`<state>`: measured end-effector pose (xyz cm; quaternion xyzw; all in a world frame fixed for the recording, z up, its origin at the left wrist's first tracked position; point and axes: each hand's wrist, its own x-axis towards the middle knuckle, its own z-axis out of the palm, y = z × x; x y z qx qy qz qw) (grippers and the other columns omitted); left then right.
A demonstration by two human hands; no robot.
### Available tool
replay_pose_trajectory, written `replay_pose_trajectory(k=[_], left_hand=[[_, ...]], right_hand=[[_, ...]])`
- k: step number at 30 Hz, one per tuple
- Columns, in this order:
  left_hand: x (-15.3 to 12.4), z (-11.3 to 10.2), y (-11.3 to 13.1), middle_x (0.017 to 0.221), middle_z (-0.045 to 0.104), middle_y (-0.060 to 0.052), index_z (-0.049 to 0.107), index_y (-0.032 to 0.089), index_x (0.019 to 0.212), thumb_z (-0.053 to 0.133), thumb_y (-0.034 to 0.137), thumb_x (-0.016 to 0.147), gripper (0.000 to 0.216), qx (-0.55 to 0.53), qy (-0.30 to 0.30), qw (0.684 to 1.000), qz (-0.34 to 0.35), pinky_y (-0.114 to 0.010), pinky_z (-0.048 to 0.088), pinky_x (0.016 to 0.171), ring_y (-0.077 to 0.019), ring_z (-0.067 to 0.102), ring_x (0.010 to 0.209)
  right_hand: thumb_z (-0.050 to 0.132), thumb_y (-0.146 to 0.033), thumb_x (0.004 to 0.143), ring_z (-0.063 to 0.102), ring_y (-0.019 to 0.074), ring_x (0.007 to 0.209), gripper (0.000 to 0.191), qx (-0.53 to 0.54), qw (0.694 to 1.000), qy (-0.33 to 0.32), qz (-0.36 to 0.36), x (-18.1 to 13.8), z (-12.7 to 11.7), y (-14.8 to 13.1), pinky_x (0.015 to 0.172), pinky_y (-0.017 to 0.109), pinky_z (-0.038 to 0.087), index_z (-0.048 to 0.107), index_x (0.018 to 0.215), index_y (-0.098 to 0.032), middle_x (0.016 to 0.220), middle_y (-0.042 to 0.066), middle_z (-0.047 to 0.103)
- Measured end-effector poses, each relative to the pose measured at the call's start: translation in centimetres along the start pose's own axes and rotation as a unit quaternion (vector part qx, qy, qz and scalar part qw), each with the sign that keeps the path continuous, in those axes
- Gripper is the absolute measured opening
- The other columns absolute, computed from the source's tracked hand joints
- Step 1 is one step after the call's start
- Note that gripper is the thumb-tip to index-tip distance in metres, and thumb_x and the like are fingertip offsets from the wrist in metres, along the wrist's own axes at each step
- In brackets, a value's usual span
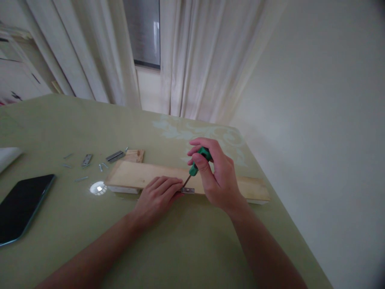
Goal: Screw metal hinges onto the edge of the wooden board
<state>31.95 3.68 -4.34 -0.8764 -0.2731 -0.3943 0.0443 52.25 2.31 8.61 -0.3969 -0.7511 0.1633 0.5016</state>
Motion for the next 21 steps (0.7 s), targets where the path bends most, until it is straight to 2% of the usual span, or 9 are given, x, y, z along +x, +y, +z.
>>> replay_pose_trajectory(k=[7, 12, 15, 18, 21], left_hand=[[0.1, -0.1, 0.1, 0.119, 0.082, -0.008, 0.072, 0.016, 0.122, 0.062, 0.026, 0.112, 0.018, -0.009, -0.007, 1.000, -0.002, -0.038, 0.056, 0.094, -0.0235, 0.074, 0.102], [0.1, -0.4, 0.1, 0.118, 0.082, -0.007, 0.073, 0.017, 0.120, 0.059, 0.027, 0.113, 0.019, -0.004, -0.019, 1.000, -0.002, -0.039, 0.055, 0.094, -0.0234, 0.074, 0.102], [0.1, -0.4, 0.1, 0.119, 0.082, -0.007, 0.074, 0.019, 0.122, 0.056, 0.028, 0.114, 0.022, 0.001, -0.020, 1.000, -0.002, -0.038, 0.055, 0.093, -0.0227, 0.074, 0.102], [0.0, -0.4, 0.1, 0.119, 0.082, -0.007, 0.075, 0.019, 0.121, 0.060, 0.027, 0.113, 0.019, 0.002, -0.015, 1.000, -0.004, -0.038, 0.055, 0.093, -0.0223, 0.074, 0.101], [0.2, -0.5, 0.2, 0.116, 0.082, -0.008, 0.076, 0.018, 0.117, 0.060, 0.027, 0.112, 0.019, 0.003, -0.011, 1.000, -0.005, -0.038, 0.056, 0.092, -0.0224, 0.074, 0.100]], right_hand=[[0.053, -0.034, 0.115, 0.072, 0.0154, 0.088, 0.022, 0.011, 1.000, -0.007, -0.003, 0.0, 0.3, 0.2, 0.080, 0.030, 0.060, 0.060, 0.134, -0.026, 0.108, 0.003, 0.072], [0.050, -0.032, 0.115, 0.072, 0.0148, 0.084, 0.022, -0.011, 1.000, -0.015, -0.005, 0.0, 0.6, -0.2, 0.078, 0.030, 0.058, 0.060, 0.134, -0.025, 0.104, 0.003, 0.072], [0.052, -0.029, 0.113, 0.072, 0.0144, 0.084, 0.017, -0.036, 0.999, -0.011, -0.012, 0.2, 0.4, -0.2, 0.080, 0.028, 0.056, 0.061, 0.127, -0.023, 0.102, 0.002, 0.073], [0.060, -0.032, 0.110, 0.071, 0.0174, 0.090, 0.012, -0.139, 0.989, 0.004, -0.045, 0.4, -0.1, -0.3, 0.083, 0.030, 0.053, 0.064, 0.115, -0.022, 0.101, 0.004, 0.075], [0.063, -0.043, 0.109, 0.069, 0.0185, 0.079, 0.022, -0.281, 0.957, 0.012, -0.069, 0.2, -0.4, -0.8, 0.069, 0.030, 0.046, 0.067, 0.107, -0.021, 0.088, 0.004, 0.076]])
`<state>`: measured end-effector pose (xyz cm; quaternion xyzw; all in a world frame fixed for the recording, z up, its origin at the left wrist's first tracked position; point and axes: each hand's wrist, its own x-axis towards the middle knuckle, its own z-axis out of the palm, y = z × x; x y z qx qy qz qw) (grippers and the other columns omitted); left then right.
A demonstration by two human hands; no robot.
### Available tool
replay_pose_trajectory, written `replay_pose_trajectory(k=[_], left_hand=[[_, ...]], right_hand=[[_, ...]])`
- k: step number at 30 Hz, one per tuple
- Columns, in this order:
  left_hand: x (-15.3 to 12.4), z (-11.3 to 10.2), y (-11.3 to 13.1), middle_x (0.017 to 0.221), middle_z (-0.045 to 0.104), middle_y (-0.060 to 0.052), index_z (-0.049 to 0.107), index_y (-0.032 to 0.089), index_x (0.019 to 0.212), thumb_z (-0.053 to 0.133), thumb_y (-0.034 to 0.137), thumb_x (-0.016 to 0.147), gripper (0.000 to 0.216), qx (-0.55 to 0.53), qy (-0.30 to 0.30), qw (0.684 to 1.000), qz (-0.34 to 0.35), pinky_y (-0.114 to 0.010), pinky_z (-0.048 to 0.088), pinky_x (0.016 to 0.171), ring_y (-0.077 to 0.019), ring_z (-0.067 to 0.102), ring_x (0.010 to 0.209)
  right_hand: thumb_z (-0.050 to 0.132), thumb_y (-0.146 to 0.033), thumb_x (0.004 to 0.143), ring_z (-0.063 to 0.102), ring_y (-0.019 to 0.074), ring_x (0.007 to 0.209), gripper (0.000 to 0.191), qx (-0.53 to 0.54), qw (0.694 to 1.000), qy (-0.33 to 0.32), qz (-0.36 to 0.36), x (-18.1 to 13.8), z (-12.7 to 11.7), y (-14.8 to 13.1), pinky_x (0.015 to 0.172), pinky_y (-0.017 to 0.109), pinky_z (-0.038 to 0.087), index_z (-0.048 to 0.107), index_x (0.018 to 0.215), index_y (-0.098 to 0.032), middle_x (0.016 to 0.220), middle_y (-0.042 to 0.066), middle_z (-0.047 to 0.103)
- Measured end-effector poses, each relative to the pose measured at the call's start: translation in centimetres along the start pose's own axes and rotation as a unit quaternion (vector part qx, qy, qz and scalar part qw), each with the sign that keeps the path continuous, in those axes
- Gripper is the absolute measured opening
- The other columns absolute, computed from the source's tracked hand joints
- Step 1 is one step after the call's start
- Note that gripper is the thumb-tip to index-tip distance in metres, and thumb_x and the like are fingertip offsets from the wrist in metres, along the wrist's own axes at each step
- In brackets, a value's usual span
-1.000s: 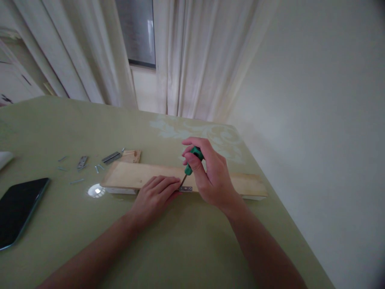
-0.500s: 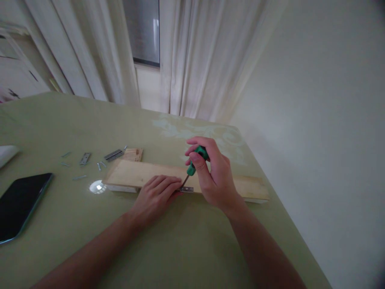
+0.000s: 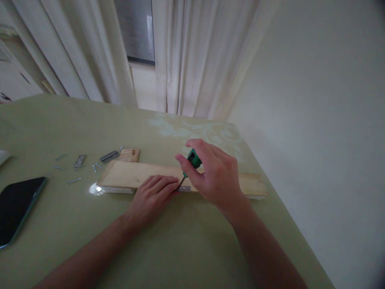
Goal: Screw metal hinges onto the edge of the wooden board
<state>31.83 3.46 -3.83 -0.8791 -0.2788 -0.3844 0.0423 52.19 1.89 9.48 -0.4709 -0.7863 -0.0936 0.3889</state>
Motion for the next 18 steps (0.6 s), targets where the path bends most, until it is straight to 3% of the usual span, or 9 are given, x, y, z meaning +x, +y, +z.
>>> replay_pose_trajectory(k=[3, 8, 14, 18], left_hand=[[0.3, -0.2, 0.2, 0.108, 0.082, -0.008, 0.078, 0.019, 0.114, 0.053, 0.030, 0.115, 0.027, 0.011, 0.014, 1.000, 0.009, -0.038, 0.056, 0.088, -0.0229, 0.074, 0.097], [0.6, -0.3, 0.2, 0.094, 0.081, -0.008, 0.078, 0.018, 0.103, 0.046, 0.031, 0.117, 0.038, 0.034, 0.035, 0.999, 0.022, -0.038, 0.056, 0.086, -0.0239, 0.073, 0.091], [0.3, -0.1, 0.0, 0.111, 0.083, -0.007, 0.078, 0.019, 0.112, 0.059, 0.030, 0.113, 0.022, 0.007, 0.004, 1.000, 0.006, -0.037, 0.056, 0.089, -0.0227, 0.074, 0.097], [0.2, 0.0, -0.1, 0.113, 0.083, -0.007, 0.077, 0.020, 0.116, 0.062, 0.028, 0.111, 0.018, -0.002, 0.003, 1.000, 0.001, -0.038, 0.056, 0.091, -0.0228, 0.074, 0.098]], right_hand=[[0.060, -0.046, 0.110, 0.064, 0.0152, 0.063, 0.026, -0.036, 0.999, -0.018, -0.024, -0.3, -0.3, -0.7, 0.058, 0.030, 0.037, 0.067, 0.101, -0.022, 0.074, -0.001, 0.072], [0.052, -0.036, 0.112, 0.066, 0.0161, 0.072, 0.019, 0.027, 0.993, -0.081, -0.076, -0.2, -0.1, -1.0, 0.063, 0.029, 0.039, 0.063, 0.106, -0.022, 0.085, 0.001, 0.074], [0.053, -0.035, 0.111, 0.065, 0.0145, 0.074, 0.014, 0.074, 0.995, -0.063, -0.035, 0.2, 0.3, 0.5, 0.068, 0.027, 0.043, 0.059, 0.113, -0.022, 0.091, 0.001, 0.074], [0.060, -0.039, 0.109, 0.060, 0.0121, 0.062, 0.016, 0.056, 0.998, -0.011, -0.003, -0.3, 0.9, 0.4, 0.062, 0.026, 0.039, 0.061, 0.104, -0.024, 0.076, -0.004, 0.069]])
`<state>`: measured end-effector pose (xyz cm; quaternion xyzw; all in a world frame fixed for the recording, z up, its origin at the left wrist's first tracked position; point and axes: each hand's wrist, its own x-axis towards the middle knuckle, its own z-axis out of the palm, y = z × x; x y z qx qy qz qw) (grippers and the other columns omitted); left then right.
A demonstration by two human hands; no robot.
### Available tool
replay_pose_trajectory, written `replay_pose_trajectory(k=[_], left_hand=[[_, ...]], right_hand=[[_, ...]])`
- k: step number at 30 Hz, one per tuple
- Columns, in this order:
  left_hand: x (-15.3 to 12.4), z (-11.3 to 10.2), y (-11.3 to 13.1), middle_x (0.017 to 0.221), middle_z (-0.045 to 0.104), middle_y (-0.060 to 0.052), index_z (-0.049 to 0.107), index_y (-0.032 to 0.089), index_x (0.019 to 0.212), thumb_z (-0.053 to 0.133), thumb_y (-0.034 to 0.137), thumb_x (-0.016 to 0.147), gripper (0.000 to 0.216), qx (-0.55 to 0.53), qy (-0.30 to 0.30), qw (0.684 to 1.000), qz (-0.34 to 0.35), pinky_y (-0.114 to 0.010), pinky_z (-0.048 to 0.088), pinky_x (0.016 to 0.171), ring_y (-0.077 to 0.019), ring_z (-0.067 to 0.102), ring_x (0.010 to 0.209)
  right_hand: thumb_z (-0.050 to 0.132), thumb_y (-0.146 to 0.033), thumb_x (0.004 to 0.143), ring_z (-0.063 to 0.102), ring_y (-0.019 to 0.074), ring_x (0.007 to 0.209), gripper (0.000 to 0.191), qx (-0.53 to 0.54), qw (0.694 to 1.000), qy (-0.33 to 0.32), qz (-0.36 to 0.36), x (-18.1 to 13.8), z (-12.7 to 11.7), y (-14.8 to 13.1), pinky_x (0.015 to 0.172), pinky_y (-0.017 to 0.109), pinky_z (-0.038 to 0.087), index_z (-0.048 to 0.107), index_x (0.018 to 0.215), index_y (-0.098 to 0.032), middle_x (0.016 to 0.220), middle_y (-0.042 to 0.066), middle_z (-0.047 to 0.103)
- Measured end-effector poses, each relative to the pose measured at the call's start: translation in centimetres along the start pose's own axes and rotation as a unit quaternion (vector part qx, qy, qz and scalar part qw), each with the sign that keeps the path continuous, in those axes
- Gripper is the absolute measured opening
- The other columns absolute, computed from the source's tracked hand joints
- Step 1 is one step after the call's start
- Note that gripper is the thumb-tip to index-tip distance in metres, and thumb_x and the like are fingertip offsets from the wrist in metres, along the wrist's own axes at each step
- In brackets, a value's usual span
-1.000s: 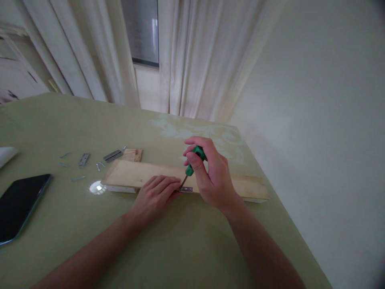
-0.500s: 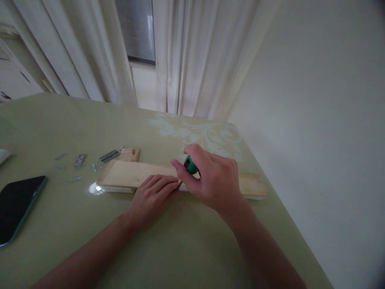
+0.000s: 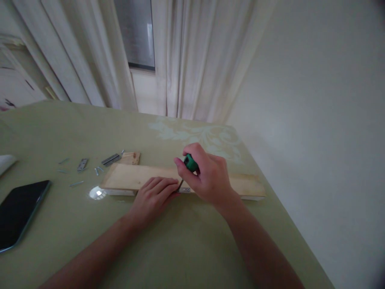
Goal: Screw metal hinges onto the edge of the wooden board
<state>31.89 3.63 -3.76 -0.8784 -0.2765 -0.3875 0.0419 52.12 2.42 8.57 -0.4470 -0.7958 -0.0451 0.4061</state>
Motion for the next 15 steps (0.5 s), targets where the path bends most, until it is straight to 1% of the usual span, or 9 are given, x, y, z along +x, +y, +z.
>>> replay_pose_trajectory(k=[2, 4, 7, 9, 11, 13, 15], left_hand=[[0.02, -0.03, 0.00, 0.113, 0.082, -0.007, 0.077, 0.019, 0.115, 0.061, 0.028, 0.112, 0.019, -0.004, 0.002, 1.000, 0.000, -0.037, 0.056, 0.091, -0.0228, 0.074, 0.098], [0.09, -0.10, 0.05, 0.112, 0.082, -0.007, 0.077, 0.019, 0.114, 0.059, 0.029, 0.113, 0.021, -0.004, 0.004, 1.000, 0.002, -0.037, 0.055, 0.091, -0.0226, 0.074, 0.098], [0.19, -0.24, 0.11, 0.109, 0.082, -0.007, 0.078, 0.020, 0.112, 0.057, 0.031, 0.114, 0.024, 0.001, 0.005, 1.000, 0.004, -0.036, 0.056, 0.090, -0.0221, 0.074, 0.098], [0.21, -0.34, 0.10, 0.107, 0.082, -0.007, 0.078, 0.020, 0.111, 0.056, 0.031, 0.114, 0.026, 0.004, 0.007, 1.000, 0.005, -0.036, 0.057, 0.090, -0.0220, 0.074, 0.097], [0.19, -0.41, 0.02, 0.105, 0.082, -0.007, 0.078, 0.019, 0.111, 0.055, 0.031, 0.114, 0.026, 0.007, 0.004, 1.000, 0.005, -0.036, 0.057, 0.089, -0.0221, 0.074, 0.097], [0.15, -0.43, -0.08, 0.107, 0.082, -0.007, 0.077, 0.019, 0.113, 0.056, 0.030, 0.114, 0.024, 0.009, -0.005, 1.000, 0.007, -0.037, 0.057, 0.090, -0.0225, 0.075, 0.098], [0.12, -0.37, -0.17, 0.113, 0.082, -0.008, 0.076, 0.019, 0.116, 0.058, 0.029, 0.113, 0.021, 0.010, -0.009, 1.000, 0.014, -0.037, 0.057, 0.092, -0.0229, 0.075, 0.100]], right_hand=[[0.061, -0.040, 0.108, 0.057, 0.0117, 0.058, 0.019, -0.025, 0.999, 0.028, 0.007, -0.09, 0.31, -0.13, 0.059, 0.026, 0.037, 0.060, 0.098, -0.024, 0.069, -0.005, 0.066], [0.058, -0.038, 0.108, 0.058, 0.0120, 0.058, 0.017, -0.032, 0.999, 0.031, 0.006, -0.01, 0.34, -0.24, 0.058, 0.026, 0.036, 0.059, 0.098, -0.024, 0.070, -0.004, 0.067], [0.051, -0.033, 0.109, 0.062, 0.0133, 0.063, 0.013, -0.027, 0.999, -0.013, -0.012, 0.24, -0.04, -0.37, 0.059, 0.026, 0.036, 0.058, 0.105, -0.023, 0.078, -0.001, 0.071], [0.047, -0.033, 0.110, 0.063, 0.0141, 0.065, 0.015, -0.032, 0.998, -0.041, -0.027, 0.33, -0.25, -0.49, 0.060, 0.027, 0.035, 0.057, 0.108, -0.023, 0.081, 0.000, 0.073], [0.047, -0.034, 0.111, 0.064, 0.0144, 0.066, 0.016, -0.024, 0.998, -0.048, -0.036, 0.31, -0.18, -0.50, 0.060, 0.026, 0.037, 0.058, 0.111, -0.022, 0.084, 0.001, 0.074], [0.052, -0.037, 0.110, 0.065, 0.0137, 0.068, 0.017, 0.010, 0.999, -0.035, -0.029, 0.27, 0.09, -0.23, 0.063, 0.026, 0.040, 0.060, 0.113, -0.023, 0.088, 0.000, 0.075], [0.062, -0.042, 0.107, 0.064, 0.0120, 0.066, 0.018, 0.051, 0.998, 0.013, 0.018, 0.31, 0.22, 0.45, 0.064, 0.024, 0.043, 0.062, 0.110, -0.023, 0.086, -0.002, 0.073]])
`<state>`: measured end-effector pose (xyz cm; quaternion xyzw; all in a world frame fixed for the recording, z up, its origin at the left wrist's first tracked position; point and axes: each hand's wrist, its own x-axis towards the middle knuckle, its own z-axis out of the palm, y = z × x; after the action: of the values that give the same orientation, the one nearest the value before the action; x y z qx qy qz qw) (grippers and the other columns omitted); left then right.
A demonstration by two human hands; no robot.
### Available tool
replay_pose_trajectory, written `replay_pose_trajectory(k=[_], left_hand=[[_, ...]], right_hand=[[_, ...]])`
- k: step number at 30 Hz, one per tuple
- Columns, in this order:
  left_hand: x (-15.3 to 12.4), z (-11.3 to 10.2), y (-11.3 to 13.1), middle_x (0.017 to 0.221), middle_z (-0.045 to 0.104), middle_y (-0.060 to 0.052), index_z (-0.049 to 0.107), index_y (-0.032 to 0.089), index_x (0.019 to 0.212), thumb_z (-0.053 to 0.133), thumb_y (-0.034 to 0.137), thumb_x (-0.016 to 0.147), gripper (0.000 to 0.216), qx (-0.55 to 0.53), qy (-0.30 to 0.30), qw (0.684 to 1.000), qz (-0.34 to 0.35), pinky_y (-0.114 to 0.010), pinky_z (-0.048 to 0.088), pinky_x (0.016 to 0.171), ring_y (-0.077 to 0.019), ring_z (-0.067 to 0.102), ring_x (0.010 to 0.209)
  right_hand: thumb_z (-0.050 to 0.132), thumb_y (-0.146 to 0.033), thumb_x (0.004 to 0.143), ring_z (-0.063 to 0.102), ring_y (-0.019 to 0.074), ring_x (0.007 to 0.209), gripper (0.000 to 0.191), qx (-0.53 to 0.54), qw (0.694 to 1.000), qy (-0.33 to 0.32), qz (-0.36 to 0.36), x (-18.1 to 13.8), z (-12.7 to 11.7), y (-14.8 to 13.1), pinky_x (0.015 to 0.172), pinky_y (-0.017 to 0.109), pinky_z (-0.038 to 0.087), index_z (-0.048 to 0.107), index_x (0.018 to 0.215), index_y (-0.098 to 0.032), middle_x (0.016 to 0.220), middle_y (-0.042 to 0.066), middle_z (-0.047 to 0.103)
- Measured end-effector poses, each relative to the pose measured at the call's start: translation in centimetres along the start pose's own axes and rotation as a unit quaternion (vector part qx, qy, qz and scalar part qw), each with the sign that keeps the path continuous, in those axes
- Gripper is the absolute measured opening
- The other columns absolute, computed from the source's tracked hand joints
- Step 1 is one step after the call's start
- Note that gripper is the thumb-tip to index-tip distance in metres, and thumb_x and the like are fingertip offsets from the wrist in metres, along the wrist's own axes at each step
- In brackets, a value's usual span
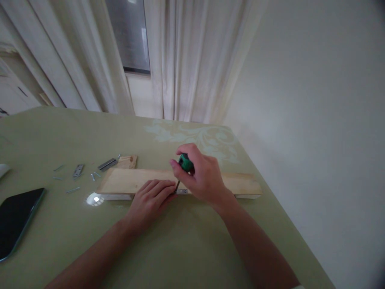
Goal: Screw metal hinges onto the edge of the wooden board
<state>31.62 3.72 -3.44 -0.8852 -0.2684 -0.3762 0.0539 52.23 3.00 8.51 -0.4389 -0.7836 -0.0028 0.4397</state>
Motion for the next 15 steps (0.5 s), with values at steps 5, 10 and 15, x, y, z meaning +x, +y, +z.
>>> replay_pose_trajectory(k=[5, 10, 15], left_hand=[[-0.3, 0.1, -0.1, 0.120, 0.080, -0.010, 0.068, 0.017, 0.130, 0.061, 0.033, 0.112, 0.025, -0.008, -0.001, 1.000, 0.011, -0.038, 0.057, 0.096, -0.0243, 0.075, 0.106], [-0.7, -0.6, -0.2, 0.132, 0.074, -0.017, 0.055, 0.016, 0.143, 0.059, 0.034, 0.111, 0.037, -0.016, 0.064, 0.996, -0.053, -0.044, 0.056, 0.103, -0.0298, 0.069, 0.122], [-0.5, -1.3, 0.9, 0.111, 0.077, -0.015, 0.052, 0.014, 0.146, 0.052, 0.031, 0.112, 0.038, 0.001, 0.081, 0.997, -0.002, -0.041, 0.058, 0.090, -0.0280, 0.073, 0.099]], right_hand=[[0.072, -0.042, 0.101, 0.056, 0.0097, 0.058, 0.022, 0.070, 0.969, 0.208, 0.114, 0.8, -2.6, 1.7, 0.060, 0.021, 0.045, 0.062, 0.095, -0.024, 0.070, -0.008, 0.060], [0.073, -0.045, 0.102, 0.056, 0.0094, 0.057, 0.023, 0.062, 0.988, 0.083, 0.116, 0.7, -6.7, -0.3, 0.054, 0.020, 0.042, 0.067, 0.103, -0.023, 0.072, -0.007, 0.061], [0.073, -0.035, 0.106, 0.072, 0.0129, 0.085, 0.017, 0.110, 0.980, -0.166, 0.010, -0.4, -7.3, -3.3, 0.078, 0.023, 0.053, 0.068, 0.118, -0.025, 0.101, -0.002, 0.078]])
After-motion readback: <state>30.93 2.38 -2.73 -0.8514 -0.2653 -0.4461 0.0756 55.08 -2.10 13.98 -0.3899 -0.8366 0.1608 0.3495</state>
